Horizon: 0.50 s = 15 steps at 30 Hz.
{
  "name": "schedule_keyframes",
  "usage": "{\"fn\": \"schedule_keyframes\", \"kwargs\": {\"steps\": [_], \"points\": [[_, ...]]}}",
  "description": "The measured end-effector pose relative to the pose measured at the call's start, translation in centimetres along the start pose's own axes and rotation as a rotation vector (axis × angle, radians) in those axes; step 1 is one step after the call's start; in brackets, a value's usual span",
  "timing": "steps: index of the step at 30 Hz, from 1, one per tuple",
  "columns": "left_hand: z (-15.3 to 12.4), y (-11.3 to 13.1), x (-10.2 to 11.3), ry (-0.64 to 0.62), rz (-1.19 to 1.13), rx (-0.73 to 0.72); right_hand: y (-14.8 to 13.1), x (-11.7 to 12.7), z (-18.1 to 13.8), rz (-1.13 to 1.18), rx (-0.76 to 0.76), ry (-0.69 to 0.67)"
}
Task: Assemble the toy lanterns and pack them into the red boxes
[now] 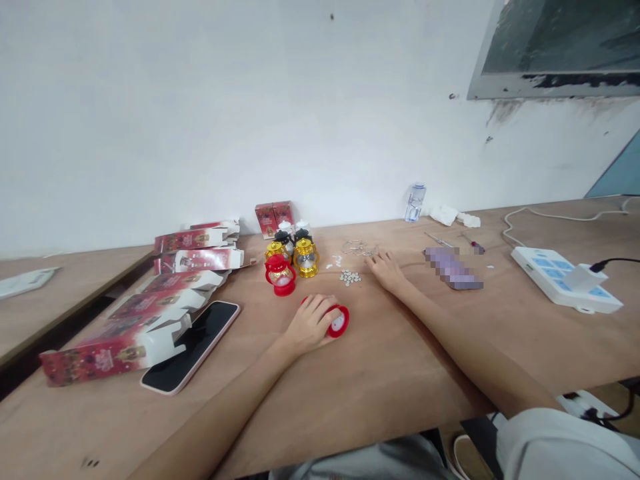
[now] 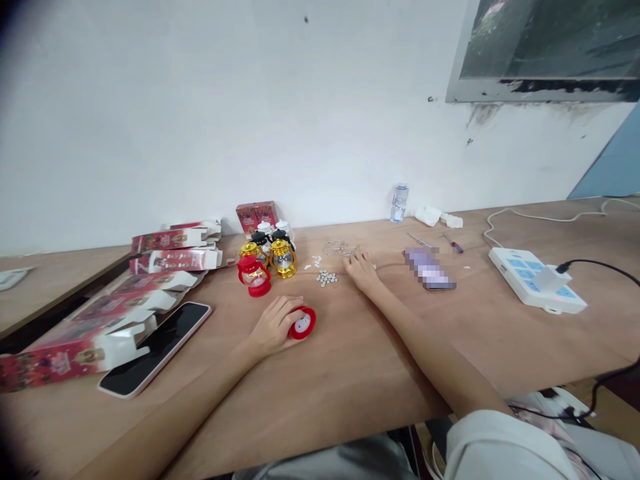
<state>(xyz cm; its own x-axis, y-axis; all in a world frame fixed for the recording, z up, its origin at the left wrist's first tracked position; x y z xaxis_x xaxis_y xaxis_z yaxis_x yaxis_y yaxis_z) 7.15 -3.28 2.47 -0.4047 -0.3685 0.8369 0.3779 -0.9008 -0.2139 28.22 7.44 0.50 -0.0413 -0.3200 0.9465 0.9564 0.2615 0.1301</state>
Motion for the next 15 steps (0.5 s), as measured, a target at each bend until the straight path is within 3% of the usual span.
{"fn": "schedule_keyframes", "kwargs": {"steps": [6,15], "points": [[0.1,0.2,0.9,0.087,0.018,0.001,0.6,0.2,-0.2,0.117,-0.041,0.126],[-0.2,0.4,1.5,0.130,0.131,0.027,3.2,0.2,-1.4,0.448,-0.212,0.425]]}}
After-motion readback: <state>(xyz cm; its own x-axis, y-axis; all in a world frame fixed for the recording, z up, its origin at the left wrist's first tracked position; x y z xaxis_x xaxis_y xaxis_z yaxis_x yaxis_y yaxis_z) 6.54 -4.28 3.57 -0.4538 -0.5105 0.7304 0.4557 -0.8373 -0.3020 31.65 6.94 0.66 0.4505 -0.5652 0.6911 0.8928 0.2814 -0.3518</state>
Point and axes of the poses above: each hand's wrist, its own z-axis towards the middle knuckle, its own x-axis out of the back of the hand, y = z × x, the point moved 5 cm from there along z, towards the middle knuckle, and after that the axes turned 11 degrees about -y, right-handed, at the moved point
